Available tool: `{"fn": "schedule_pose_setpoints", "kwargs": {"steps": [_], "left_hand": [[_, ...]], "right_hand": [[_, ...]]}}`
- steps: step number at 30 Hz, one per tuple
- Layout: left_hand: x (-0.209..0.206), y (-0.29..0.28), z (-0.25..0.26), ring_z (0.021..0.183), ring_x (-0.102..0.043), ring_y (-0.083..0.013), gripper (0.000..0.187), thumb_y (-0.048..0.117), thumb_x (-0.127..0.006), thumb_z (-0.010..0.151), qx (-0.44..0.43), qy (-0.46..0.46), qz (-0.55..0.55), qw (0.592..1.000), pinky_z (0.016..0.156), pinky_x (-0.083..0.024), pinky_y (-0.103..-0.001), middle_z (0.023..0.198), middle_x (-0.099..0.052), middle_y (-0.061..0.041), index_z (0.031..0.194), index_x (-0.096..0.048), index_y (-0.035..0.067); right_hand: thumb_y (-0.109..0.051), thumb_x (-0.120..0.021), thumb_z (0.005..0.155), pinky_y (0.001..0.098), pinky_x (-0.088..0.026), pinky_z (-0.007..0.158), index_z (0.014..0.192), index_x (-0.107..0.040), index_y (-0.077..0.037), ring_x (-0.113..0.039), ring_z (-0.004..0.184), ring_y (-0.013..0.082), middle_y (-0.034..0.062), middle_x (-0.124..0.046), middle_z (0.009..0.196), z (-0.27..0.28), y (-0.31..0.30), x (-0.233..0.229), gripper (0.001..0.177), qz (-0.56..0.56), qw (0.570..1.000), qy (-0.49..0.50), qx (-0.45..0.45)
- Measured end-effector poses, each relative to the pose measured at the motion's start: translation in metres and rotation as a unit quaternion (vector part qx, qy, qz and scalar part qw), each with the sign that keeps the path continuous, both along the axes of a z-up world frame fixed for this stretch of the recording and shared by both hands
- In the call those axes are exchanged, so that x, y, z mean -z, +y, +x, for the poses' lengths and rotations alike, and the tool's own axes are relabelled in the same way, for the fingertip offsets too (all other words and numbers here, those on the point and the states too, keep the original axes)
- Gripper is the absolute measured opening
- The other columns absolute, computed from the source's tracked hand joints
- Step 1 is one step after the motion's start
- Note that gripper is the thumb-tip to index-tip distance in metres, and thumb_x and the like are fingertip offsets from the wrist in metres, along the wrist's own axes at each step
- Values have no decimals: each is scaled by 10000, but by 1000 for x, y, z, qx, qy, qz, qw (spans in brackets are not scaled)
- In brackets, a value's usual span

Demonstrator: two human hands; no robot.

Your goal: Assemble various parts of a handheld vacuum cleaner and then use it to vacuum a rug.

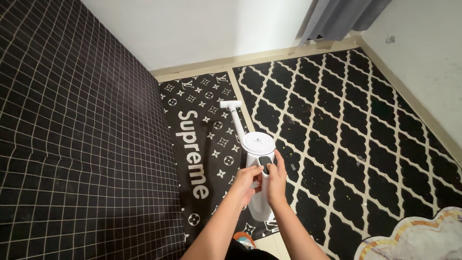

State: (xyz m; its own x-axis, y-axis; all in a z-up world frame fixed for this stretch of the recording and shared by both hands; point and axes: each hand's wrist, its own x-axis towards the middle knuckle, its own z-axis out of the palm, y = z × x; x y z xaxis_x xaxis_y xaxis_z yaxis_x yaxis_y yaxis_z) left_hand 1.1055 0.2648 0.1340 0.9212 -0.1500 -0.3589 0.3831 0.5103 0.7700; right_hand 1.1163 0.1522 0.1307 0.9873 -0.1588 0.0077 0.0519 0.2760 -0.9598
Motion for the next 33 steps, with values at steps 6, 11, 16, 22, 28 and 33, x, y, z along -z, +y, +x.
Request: {"fn": "schedule_pose_setpoints", "kwargs": {"steps": [6,11,16,22,28,33], "left_hand": [[-4,1,-2,712,-485,-129,214,211,-677,932,-4,2,1,1000,725,-448,-377,695,-502,15,752,-618,110],[4,2,3,722,-501,-124,219,211,-681,934,-9,3,-8,1000,720,-458,-386,692,-503,12,756,-606,108],[8,3,8,713,-502,-143,204,230,-689,920,-10,5,-7,1000,703,-439,-384,671,-500,-4,760,-627,121],[55,10,35,738,-505,-186,207,261,-751,893,-45,80,-59,994,749,-479,-448,719,-513,5,811,-622,122],[53,3,20,959,-626,-233,236,294,-715,837,-71,160,-79,981,817,-477,-505,940,-698,-33,1006,-732,131],[78,10,28,1033,-605,-225,302,324,-730,854,-56,183,-27,981,840,-476,-541,997,-677,-21,1079,-722,122]], "right_hand": [[-159,-465,897,286,-483,651,1484,-479,-64,-585,724,152,115,-677,988,0,2,-4,594,-14,1000,5,-4],[-160,-470,905,269,-498,795,1482,-488,-55,-616,896,144,111,-691,1089,3,2,1,587,-48,999,-16,0],[-195,-512,948,244,-499,846,1507,-465,-35,-631,964,138,104,-690,1135,10,-3,11,584,-65,997,-48,-8],[-189,-652,785,307,-573,716,1523,-178,-88,-690,828,221,154,-683,953,0,-8,0,883,-155,979,-34,-131],[-232,-705,810,317,-599,718,1179,-661,-56,-779,789,193,96,-781,872,-11,-9,63,412,-368,925,37,-85],[-208,-674,819,379,-589,668,1089,-721,-47,-771,713,269,152,-787,828,-8,9,79,318,-322,940,109,-12]]}}
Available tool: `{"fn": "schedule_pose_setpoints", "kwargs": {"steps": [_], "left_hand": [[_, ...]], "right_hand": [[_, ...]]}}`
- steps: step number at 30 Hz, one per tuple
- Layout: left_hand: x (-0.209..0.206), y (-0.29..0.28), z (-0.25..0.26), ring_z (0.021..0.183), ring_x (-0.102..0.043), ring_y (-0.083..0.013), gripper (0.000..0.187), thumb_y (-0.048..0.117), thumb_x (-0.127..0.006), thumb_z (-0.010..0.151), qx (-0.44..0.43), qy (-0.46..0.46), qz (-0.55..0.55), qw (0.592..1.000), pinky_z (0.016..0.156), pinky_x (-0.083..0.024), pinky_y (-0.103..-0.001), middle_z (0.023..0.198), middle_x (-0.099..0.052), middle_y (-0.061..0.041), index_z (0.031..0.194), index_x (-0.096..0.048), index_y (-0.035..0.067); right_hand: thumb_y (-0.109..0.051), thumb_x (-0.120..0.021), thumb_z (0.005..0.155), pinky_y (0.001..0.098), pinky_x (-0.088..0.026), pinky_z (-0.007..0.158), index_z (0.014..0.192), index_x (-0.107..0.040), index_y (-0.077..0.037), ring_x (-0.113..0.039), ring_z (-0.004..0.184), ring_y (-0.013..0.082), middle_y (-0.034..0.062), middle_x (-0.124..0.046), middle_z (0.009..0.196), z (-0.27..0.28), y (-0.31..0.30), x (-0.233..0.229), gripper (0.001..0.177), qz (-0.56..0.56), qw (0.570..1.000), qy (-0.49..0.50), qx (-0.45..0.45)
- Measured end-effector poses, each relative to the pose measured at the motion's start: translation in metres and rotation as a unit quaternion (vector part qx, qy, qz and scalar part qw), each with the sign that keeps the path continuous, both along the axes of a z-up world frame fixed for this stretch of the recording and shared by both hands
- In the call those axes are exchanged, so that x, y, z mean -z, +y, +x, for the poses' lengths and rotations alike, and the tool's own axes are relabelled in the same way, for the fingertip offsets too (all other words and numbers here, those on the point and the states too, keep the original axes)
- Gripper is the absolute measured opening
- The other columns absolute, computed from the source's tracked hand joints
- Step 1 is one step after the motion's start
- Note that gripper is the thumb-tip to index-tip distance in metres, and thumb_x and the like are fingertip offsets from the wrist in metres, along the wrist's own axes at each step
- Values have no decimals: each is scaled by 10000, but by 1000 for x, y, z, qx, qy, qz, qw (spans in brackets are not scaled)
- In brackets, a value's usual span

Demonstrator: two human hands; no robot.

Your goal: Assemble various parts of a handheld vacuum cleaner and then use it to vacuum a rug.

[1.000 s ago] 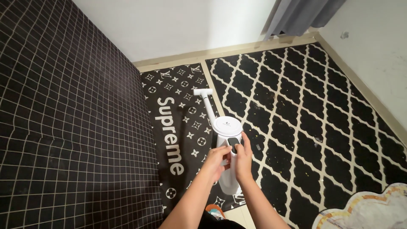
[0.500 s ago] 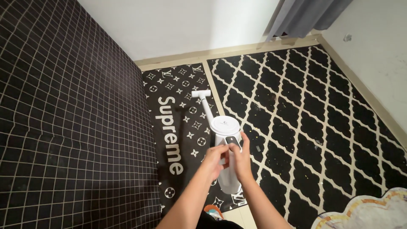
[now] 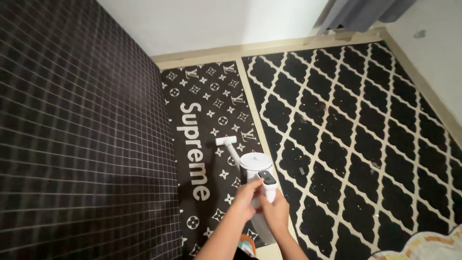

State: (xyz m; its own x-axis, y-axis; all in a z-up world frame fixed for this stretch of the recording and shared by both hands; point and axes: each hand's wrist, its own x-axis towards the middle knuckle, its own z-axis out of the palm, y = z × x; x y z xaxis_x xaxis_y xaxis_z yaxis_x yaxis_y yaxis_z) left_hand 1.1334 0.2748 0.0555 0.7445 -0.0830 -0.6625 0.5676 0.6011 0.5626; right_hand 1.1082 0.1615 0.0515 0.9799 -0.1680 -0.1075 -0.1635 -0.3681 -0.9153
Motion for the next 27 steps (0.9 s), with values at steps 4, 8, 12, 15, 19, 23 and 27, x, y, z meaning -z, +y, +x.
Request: {"fn": "schedule_pose_setpoints", "kwargs": {"steps": [4,8,12,15,19,23,27], "left_hand": [[19,2,22,1009,-618,-169,362,408,-746,831,22,2,58,998,808,-437,-480,1032,-685,9,1093,-735,158],[39,2,53,991,-638,-155,436,396,-776,796,10,-62,78,995,822,-478,-394,1063,-701,-5,1157,-715,158],[83,-8,78,1071,-683,-184,669,271,-879,680,2,-119,204,972,934,-533,-330,1155,-709,-48,1259,-594,97],[135,-26,87,1101,-674,-208,798,210,-902,613,-34,-173,220,959,969,-524,-339,1177,-696,-84,1294,-509,75],[166,-34,88,1190,-636,-249,823,196,-906,635,-115,-317,205,919,1034,-486,-363,1261,-669,-114,1333,-491,63],[113,0,125,1069,-740,-260,711,278,-867,632,9,-181,372,910,926,-555,-377,1153,-750,-109,1265,-604,90],[118,12,178,1087,-732,-276,670,340,-828,671,-12,-205,414,887,927,-556,-387,1157,-757,-124,1275,-643,115]], "right_hand": [[-164,-651,769,441,-615,581,1116,-689,-51,-758,720,316,176,-769,872,31,9,43,367,106,994,2,21],[-201,-693,848,436,-586,652,1023,-671,10,-774,711,314,222,-755,792,89,16,120,275,-44,999,-11,-8],[-164,-684,850,444,-566,678,1039,-666,9,-758,794,324,215,-749,836,114,16,164,257,-67,995,-58,-51],[-121,-643,847,423,-544,729,1123,-644,-8,-722,803,288,189,-746,898,121,13,180,298,-30,993,-94,-71],[-99,-659,883,391,-538,786,1100,-626,4,-652,814,218,156,-712,917,135,13,210,242,-37,992,-98,-77],[-113,-662,883,389,-537,765,1081,-632,6,-648,795,218,152,-713,903,156,5,222,233,-45,990,-93,-99],[-132,-665,883,386,-536,736,1056,-639,8,-641,770,217,147,-716,884,180,-4,222,224,-50,986,-101,-125]]}}
